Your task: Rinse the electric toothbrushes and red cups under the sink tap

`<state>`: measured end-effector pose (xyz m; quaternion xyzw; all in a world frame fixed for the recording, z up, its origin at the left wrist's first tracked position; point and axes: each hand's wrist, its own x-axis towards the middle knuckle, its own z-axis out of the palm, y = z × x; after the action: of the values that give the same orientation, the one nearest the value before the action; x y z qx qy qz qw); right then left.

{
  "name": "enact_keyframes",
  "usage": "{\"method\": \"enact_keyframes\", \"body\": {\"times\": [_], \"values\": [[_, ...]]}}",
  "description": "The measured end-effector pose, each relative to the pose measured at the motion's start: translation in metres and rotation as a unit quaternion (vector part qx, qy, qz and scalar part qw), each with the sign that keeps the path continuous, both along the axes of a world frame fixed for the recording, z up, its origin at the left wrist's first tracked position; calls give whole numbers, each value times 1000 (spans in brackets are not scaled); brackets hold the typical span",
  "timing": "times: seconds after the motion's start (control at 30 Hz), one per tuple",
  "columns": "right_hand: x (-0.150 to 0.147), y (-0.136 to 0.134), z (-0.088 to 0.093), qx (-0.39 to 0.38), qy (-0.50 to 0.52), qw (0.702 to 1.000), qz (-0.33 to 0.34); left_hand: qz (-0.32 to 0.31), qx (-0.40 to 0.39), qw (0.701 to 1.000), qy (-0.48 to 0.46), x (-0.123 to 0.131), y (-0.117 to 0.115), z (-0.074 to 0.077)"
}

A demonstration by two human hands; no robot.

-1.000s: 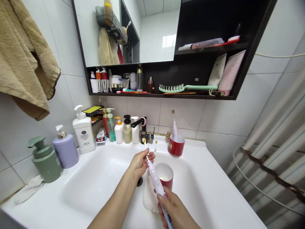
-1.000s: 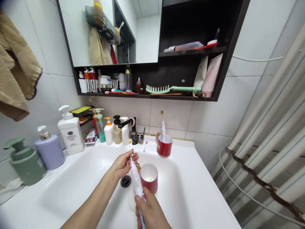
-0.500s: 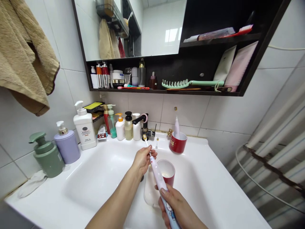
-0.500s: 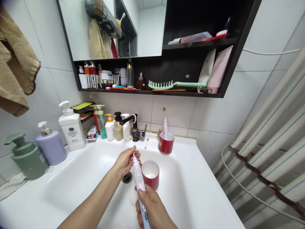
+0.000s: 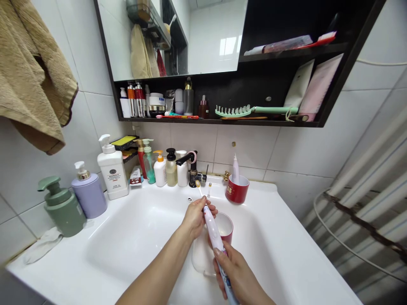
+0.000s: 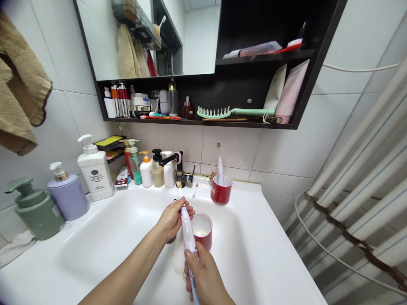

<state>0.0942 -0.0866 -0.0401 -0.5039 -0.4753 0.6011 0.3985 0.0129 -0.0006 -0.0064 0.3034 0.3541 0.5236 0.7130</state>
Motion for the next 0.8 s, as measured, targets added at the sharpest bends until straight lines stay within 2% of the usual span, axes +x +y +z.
{"method": "enact_keyframes", "body": {"times": [0.2,0.37,0.5,0.6,0.8], "values": [[1,0,-1,11,-36,999,-37,-4,6,1000,17,3,-2,-1],[2,-1,2,-26,63,998,12,-18,-5,1000,9,3,-1,-1],[2,-2,5,-28,62,998,-3,-12,6,1000,17,3,-1,-2],[1,-2,6,-65,114,991,2,-28,13,999,13,3,-1,-2],[2,-4,11,-90,153,984,9,-38,17,999,-16,1,-2,2]]}}
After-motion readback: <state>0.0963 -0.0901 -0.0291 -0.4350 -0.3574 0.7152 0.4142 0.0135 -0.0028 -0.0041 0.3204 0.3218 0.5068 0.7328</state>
